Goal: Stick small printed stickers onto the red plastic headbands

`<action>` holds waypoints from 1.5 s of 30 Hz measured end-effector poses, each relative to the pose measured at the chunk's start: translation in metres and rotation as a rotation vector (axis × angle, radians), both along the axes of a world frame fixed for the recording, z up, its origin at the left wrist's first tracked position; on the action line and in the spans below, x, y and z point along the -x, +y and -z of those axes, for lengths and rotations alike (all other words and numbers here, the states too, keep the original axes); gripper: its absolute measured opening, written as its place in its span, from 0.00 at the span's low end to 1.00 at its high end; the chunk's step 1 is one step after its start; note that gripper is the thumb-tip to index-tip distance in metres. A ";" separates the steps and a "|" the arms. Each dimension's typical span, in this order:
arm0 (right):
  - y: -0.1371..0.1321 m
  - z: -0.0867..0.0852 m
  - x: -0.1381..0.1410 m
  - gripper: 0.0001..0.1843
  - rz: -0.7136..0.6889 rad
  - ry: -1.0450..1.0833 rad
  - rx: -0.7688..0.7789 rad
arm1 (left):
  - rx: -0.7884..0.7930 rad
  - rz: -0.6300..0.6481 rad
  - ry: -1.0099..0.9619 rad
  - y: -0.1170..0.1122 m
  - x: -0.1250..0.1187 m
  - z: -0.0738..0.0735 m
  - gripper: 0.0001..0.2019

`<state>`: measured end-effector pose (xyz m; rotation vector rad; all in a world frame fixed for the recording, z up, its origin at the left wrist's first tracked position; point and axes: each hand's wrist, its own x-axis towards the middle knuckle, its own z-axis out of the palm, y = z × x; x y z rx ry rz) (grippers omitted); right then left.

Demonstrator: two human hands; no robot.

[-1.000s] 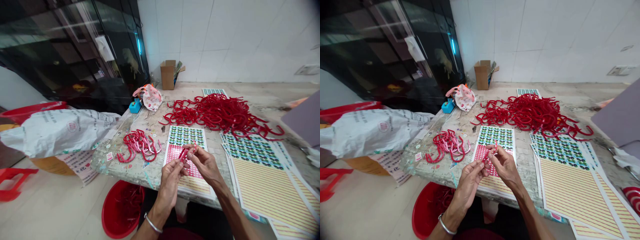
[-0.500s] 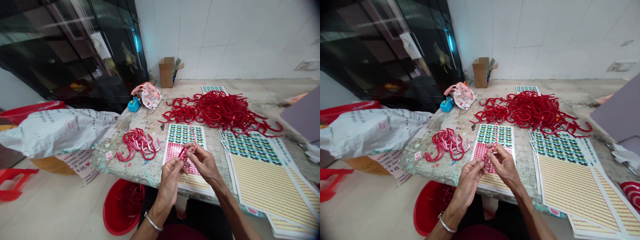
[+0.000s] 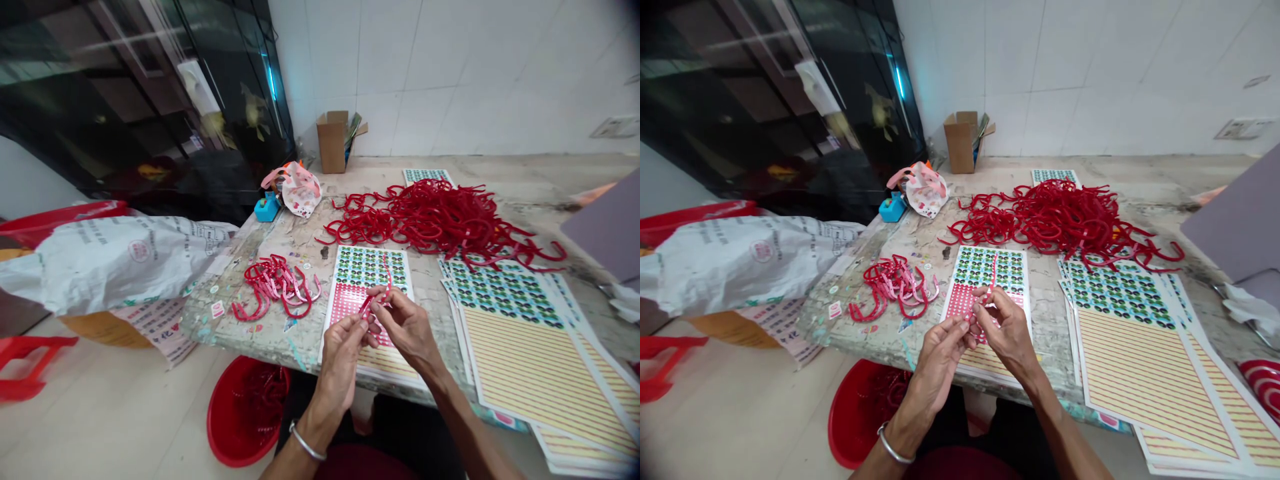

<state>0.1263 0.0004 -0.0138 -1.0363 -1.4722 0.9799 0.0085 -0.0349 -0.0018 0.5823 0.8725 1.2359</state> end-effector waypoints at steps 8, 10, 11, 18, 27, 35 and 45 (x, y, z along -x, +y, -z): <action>0.000 0.001 0.001 0.06 0.011 -0.014 -0.013 | -0.006 0.012 0.005 0.000 0.000 0.002 0.06; 0.000 0.002 0.001 0.06 0.020 -0.022 -0.023 | -0.013 0.018 0.007 0.001 -0.001 0.003 0.06; 0.000 0.002 0.001 0.06 0.023 -0.025 -0.028 | -0.013 0.019 0.008 0.001 -0.001 0.003 0.06; 0.001 0.003 0.001 0.06 0.033 -0.040 -0.060 | -0.012 0.018 0.006 0.001 0.000 0.004 0.06; -0.002 0.007 0.003 0.06 0.057 -0.060 -0.072 | -0.057 -0.087 0.217 0.004 -0.003 0.014 0.10; -0.002 0.019 0.002 0.07 0.333 -0.144 -0.164 | -0.067 -0.121 0.336 0.004 -0.006 0.015 0.11; 0.002 0.024 -0.005 0.07 0.273 -0.182 -0.145 | -0.051 -0.108 0.326 0.000 -0.006 0.020 0.11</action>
